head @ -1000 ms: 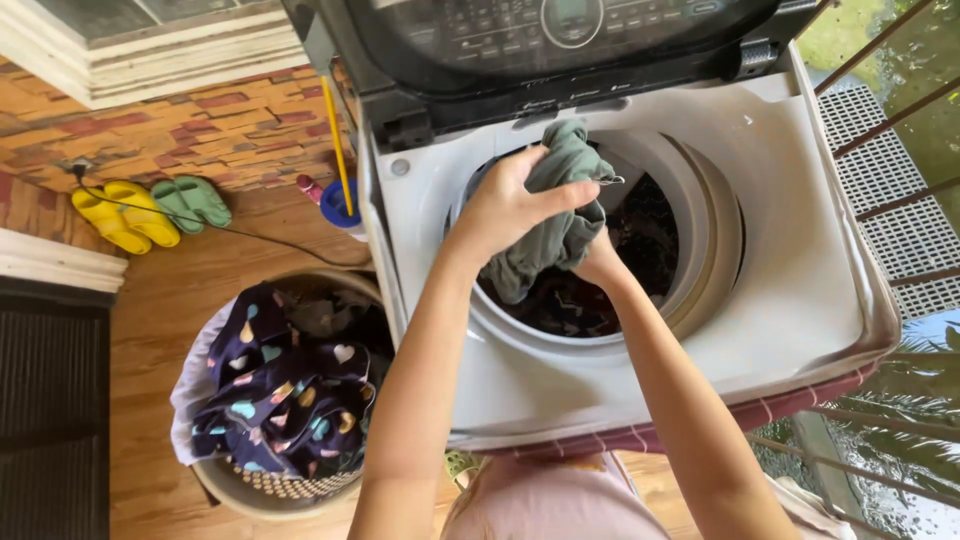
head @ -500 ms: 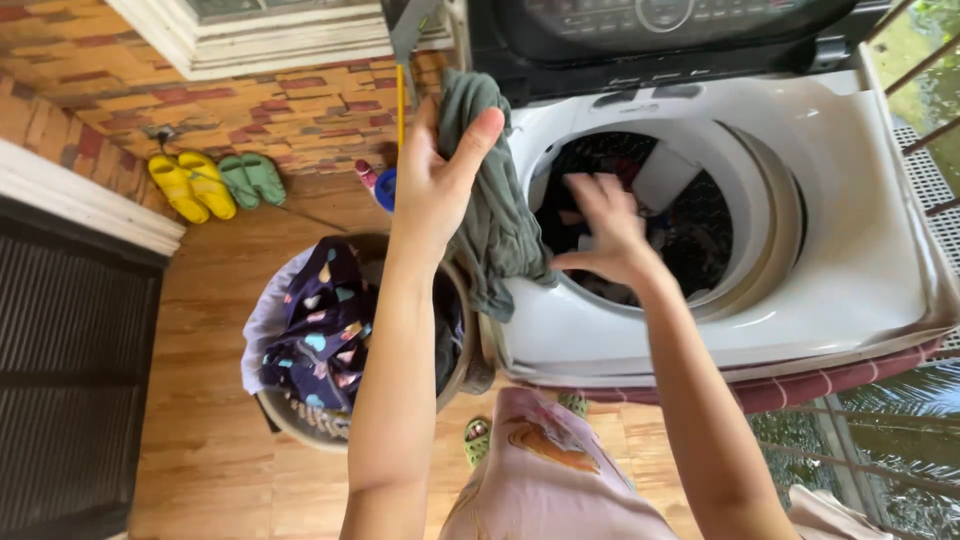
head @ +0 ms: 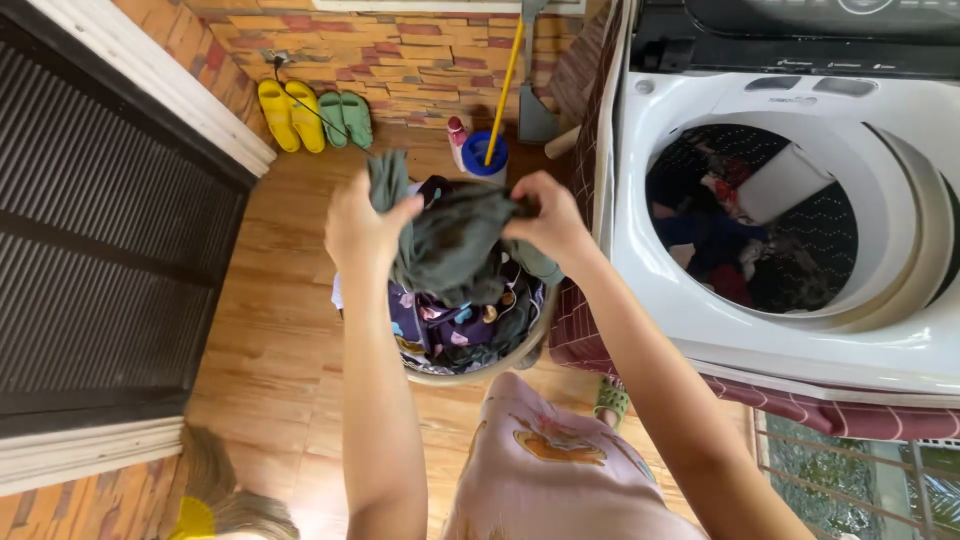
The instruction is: Removing wet clothes from a top-loading washing machine and placing them into a laundry basket.
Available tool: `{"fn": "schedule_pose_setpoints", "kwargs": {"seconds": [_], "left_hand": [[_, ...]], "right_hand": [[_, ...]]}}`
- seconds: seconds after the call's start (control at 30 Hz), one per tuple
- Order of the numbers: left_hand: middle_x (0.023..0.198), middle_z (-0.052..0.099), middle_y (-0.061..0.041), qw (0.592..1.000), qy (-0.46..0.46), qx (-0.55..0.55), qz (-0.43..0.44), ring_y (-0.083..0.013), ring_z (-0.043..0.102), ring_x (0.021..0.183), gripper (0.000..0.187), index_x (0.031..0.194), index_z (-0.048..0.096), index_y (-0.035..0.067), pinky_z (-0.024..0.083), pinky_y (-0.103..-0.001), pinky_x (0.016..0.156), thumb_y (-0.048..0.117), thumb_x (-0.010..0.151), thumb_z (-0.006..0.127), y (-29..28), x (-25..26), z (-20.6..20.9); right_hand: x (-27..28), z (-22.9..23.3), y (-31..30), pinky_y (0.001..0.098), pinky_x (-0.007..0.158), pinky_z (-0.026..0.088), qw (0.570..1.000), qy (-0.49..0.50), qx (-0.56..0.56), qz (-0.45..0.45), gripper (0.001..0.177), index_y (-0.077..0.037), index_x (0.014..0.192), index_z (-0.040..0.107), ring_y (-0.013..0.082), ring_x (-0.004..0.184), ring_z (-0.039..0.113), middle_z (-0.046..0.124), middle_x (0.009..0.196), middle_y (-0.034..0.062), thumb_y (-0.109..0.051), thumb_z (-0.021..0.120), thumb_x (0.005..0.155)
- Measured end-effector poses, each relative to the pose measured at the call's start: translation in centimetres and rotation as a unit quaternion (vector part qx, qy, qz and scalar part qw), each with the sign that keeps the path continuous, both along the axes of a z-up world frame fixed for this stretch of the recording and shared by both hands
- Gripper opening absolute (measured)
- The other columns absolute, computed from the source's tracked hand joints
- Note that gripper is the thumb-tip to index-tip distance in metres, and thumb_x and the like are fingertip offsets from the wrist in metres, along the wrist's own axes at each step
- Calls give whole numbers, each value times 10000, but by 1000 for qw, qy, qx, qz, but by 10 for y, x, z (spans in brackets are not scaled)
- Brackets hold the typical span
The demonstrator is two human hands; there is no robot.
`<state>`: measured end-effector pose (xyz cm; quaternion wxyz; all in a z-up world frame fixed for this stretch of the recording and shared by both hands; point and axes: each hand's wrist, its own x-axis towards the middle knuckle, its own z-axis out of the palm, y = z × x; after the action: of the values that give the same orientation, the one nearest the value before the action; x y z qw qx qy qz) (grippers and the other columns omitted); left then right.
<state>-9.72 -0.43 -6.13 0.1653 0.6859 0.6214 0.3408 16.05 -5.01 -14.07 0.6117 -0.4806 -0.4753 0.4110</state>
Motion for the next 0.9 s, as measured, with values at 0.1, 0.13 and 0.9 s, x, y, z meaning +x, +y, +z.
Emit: {"fn": "schedule_pose_setpoints", "kwargs": {"seconds": [0.1, 0.13, 0.9], "left_hand": [[1283, 582, -225, 991, 73, -107, 31, -406, 547, 1201, 882, 1313, 583, 46, 463, -513, 935, 430, 595, 921, 17, -9, -86], [1320, 563, -238, 989, 95, -102, 47, -443, 522, 1219, 888, 1321, 567, 12, 429, -545, 919, 411, 616, 930, 17, -1, -98], [1430, 475, -186, 895, 139, -250, -341, -416, 476, 1298, 480, 1347, 591, 93, 516, -484, 998, 191, 904, 746, -12, 585, -346]], "right_hand": [[-1, -9, -7, 351, 811, 508, 976, -201, -52, 72, 547, -34, 1183, 661, 200, 996, 619, 645, 1116, 86, -121, 912, 705], [3, -16, -9, 373, 842, 512, 964, -235, -100, 68, 625, -57, 1263, 630, 233, 1037, 586, 564, 1202, 110, -165, 919, 720], [453, -224, -78, 414, 723, 540, 844, -103, -454, -265, 305, -112, 1197, 737, 257, 835, 679, 743, 1058, 119, -58, 555, 958]]}}
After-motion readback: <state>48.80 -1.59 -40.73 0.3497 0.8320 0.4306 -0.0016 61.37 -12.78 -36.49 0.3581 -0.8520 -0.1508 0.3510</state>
